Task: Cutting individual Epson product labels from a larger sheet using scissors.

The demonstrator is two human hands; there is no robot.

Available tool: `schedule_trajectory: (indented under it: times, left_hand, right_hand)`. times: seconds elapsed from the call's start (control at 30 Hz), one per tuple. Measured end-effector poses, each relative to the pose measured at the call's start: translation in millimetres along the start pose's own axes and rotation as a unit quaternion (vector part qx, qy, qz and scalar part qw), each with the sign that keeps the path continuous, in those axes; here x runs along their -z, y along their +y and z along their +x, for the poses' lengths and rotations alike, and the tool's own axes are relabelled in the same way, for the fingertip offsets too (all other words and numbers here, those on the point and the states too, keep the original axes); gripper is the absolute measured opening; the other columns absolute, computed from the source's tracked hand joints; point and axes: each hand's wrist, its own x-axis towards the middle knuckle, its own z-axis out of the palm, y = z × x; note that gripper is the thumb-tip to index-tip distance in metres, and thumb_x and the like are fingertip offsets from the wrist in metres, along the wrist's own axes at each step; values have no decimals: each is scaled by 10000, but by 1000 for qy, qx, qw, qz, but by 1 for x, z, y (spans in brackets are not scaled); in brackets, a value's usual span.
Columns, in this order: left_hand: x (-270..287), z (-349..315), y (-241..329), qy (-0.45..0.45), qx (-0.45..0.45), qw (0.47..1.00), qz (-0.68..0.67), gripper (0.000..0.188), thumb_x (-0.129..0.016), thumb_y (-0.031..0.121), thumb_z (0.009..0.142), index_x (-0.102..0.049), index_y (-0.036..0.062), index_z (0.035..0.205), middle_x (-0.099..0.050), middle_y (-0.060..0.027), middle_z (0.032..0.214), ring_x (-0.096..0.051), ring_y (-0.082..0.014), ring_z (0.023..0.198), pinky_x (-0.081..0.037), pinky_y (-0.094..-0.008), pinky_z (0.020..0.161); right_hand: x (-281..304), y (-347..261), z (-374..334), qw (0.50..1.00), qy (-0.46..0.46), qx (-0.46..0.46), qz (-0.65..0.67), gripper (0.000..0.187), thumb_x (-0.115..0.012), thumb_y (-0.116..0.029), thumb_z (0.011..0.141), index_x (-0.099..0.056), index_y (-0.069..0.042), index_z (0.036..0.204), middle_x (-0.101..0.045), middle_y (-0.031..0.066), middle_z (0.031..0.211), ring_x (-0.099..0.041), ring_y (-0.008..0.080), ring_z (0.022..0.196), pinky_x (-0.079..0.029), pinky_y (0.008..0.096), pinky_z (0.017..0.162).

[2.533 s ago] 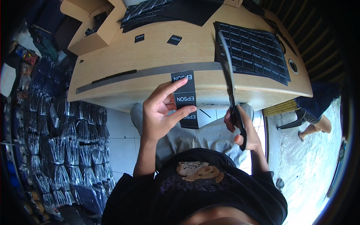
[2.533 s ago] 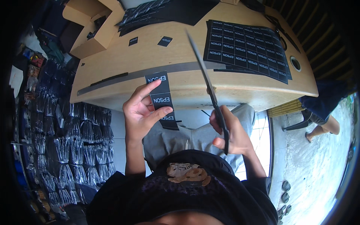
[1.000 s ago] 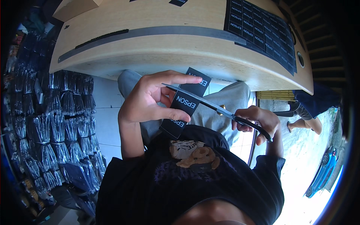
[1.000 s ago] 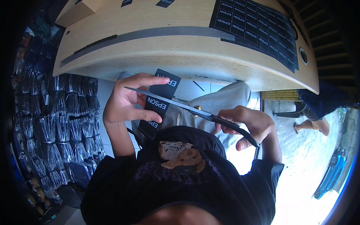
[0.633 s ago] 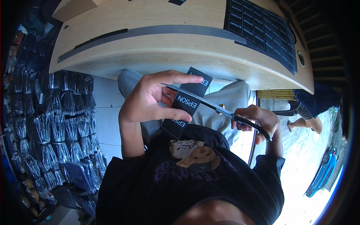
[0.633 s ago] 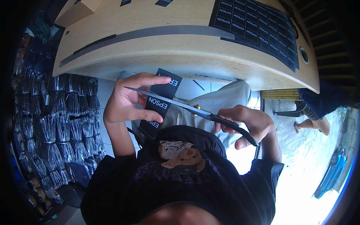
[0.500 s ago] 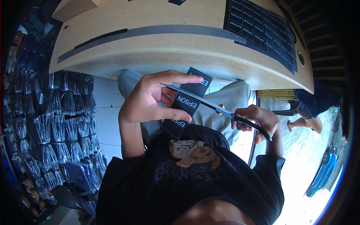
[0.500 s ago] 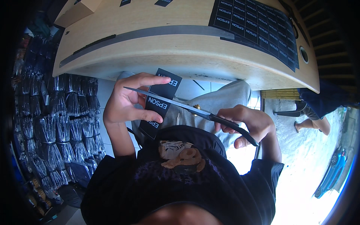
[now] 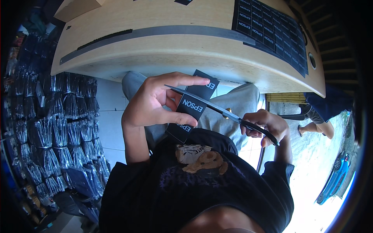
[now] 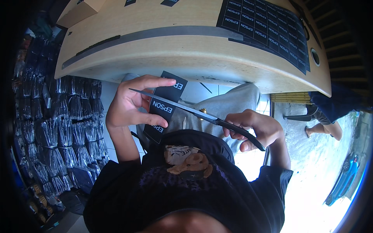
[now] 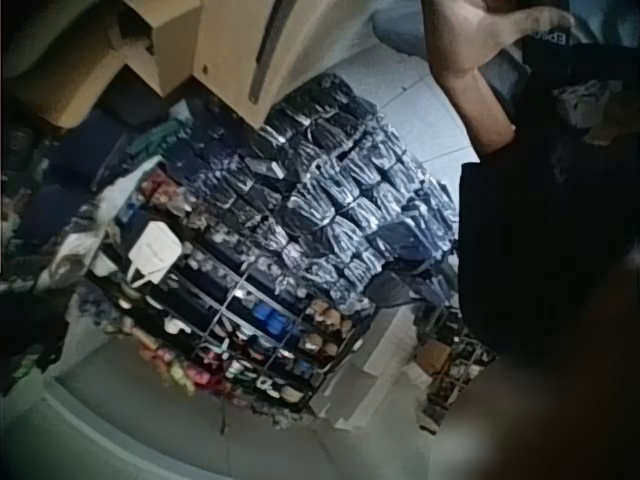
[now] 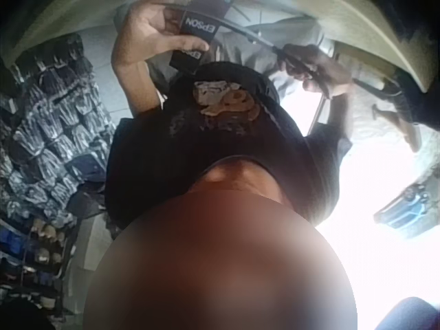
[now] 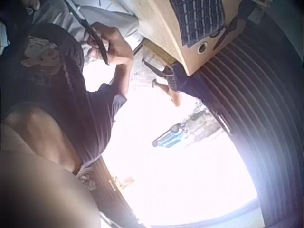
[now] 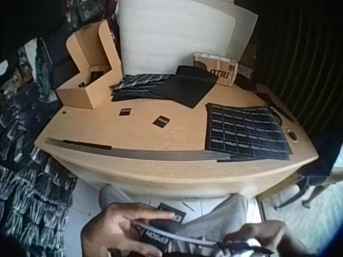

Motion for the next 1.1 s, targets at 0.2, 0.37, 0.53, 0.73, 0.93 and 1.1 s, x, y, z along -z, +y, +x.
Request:
schedule_trajectory:
  times: [0.2, 0.37, 0.53, 0.73, 0.93, 1.1]
  left_hand:
    - [1, 1, 0, -5, 3, 1000, 4, 661, -823, 14, 595, -562, 36, 1202, -590, -109, 1150, -637, -128, 853, -568, -210, 661]
    - [0, 2, -1, -2, 1, 1000, -4, 674, -829, -23, 561, -570, 10, 1182, -598, -119, 1116, -629, -149, 896, -568, -232, 707]
    - [0, 1, 1, 2, 21, 1000, -10, 688, -835, -58, 530, -576, -14, 1167, -603, -131, 1092, -627, -166, 924, -568, -247, 737]
    - [0, 3, 2, 2, 34, 999, -8, 684, -836, -55, 533, -579, -9, 1165, -605, -127, 1088, -629, -158, 908, -567, -242, 725]
    - [-1, 3, 2, 0, 26, 1000, -14, 682, -831, -59, 544, -572, -13, 1173, -604, -124, 1085, -625, -146, 899, -569, -233, 711]
    - [-2, 5, 1, -2, 19, 1000, -23, 681, -823, -75, 549, -564, -23, 1176, -600, -130, 1092, -628, -143, 886, -568, -226, 703]
  right_hand:
    - [-3, 3, 1, 1000, 0, 21, -9, 611, -662, -534, 755, -585, 52, 908, -557, 65, 666, -547, 151, 530, -420, 267, 506]
    - [-5, 3, 0, 1000, 2, 11, -14, 597, -615, -533, 798, -584, 53, 906, -550, 60, 657, -543, 157, 521, -410, 281, 502]
    - [-6, 7, -2, 1000, 4, 20, -19, 587, -603, -526, 816, -589, 56, 884, -560, 80, 679, -548, 162, 520, -409, 291, 500]
    - [-9, 9, -4, 999, 16, 39, -15, 546, -608, -491, 831, -596, 54, 861, -568, 87, 684, -553, 161, 511, -413, 288, 497]
    - [-9, 10, -7, 999, 21, 22, -10, 498, -623, -466, 834, -590, 30, 871, -569, 63, 632, -551, 147, 489, -402, 262, 478]
    - [-10, 12, -10, 999, 25, 18, -13, 485, -634, -462, 828, -579, 14, 900, -565, 36, 580, -551, 136, 474, -394, 246, 464]
